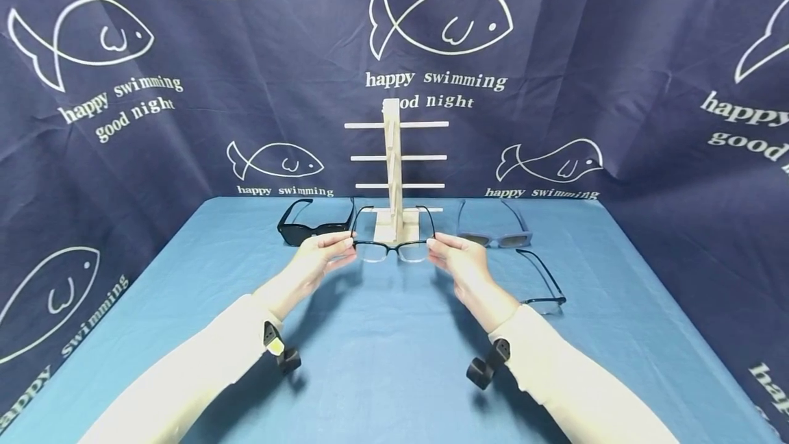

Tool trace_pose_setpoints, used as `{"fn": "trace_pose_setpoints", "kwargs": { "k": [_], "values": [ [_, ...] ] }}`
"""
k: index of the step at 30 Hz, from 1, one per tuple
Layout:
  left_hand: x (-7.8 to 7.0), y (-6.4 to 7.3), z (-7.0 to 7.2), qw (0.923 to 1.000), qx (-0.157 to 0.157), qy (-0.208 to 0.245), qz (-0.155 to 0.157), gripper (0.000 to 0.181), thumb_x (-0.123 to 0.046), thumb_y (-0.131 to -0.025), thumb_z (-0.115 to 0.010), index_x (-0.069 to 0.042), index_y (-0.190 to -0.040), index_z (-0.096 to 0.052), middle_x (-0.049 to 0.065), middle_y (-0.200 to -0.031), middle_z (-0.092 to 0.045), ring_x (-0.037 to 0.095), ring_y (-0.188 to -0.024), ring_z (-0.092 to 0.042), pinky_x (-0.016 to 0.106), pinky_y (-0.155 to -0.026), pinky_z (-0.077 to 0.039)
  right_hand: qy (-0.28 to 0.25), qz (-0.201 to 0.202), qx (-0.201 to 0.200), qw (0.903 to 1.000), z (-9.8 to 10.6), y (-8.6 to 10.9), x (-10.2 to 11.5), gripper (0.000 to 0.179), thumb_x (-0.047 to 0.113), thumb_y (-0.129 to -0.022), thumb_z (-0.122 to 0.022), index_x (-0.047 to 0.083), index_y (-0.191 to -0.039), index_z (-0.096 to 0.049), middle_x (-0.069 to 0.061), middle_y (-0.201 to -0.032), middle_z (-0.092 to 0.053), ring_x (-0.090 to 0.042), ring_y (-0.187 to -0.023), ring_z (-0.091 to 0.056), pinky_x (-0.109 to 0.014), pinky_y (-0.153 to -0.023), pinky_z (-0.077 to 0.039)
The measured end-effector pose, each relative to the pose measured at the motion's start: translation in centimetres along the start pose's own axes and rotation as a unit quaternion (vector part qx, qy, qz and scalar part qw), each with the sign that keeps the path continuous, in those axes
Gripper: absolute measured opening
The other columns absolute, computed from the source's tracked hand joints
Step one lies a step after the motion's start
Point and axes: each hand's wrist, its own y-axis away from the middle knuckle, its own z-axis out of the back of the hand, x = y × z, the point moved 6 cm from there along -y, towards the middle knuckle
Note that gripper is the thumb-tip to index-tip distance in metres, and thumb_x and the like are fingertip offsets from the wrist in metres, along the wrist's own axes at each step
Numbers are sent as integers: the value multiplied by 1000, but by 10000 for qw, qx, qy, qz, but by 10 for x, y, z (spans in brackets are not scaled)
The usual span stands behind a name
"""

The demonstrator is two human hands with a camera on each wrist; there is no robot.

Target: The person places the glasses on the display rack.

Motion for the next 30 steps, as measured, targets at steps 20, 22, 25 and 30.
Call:
{"fn": "trace_pose_setpoints", "kwargs": {
  "k": [20,22,25,30],
  "values": [
    [-2,-11,-1,9983,-545,210,-66,35,3,-92,-61,9,-126,-58,12,-94,-69,12,-76,-66,39,-92,-58,35,0,-205,9998,0,-19,-3,51,1,-92,-60,-13,-138,-42,8,-75,-69,-1,-68,-67,-21,-81,-60],
    [-1,-13,-2,9981,-573,199,-73,35,3,-92,-61,10,-126,-58,15,-96,-69,12,-75,-66,39,-91,-58,49,-6,-221,9997,1,-21,-3,51,1,-92,-61,-12,-138,-43,8,-74,-69,-2,-68,-67,-22,-81,-60],
    [0,-13,-2,9976,-659,213,-37,34,3,-91,-62,9,-125,-59,11,-89,-70,12,-76,-66,35,-87,-61,48,-44,-235,9997,0,-23,-3,52,1,-92,-62,-12,-138,-43,7,-74,-68,-2,-68,-67,-22,-82,-60],
    [3,-14,-2,9960,-843,308,-16,32,4,-90,-63,8,-121,-62,4,-80,-69,16,-79,-68,31,-82,-62,-38,-110,-284,9995,0,-23,-4,52,1,-91,-62,-12,-138,-43,7,-73,-68,-3,-67,-66,-23,-82,-60]
  ]
}}
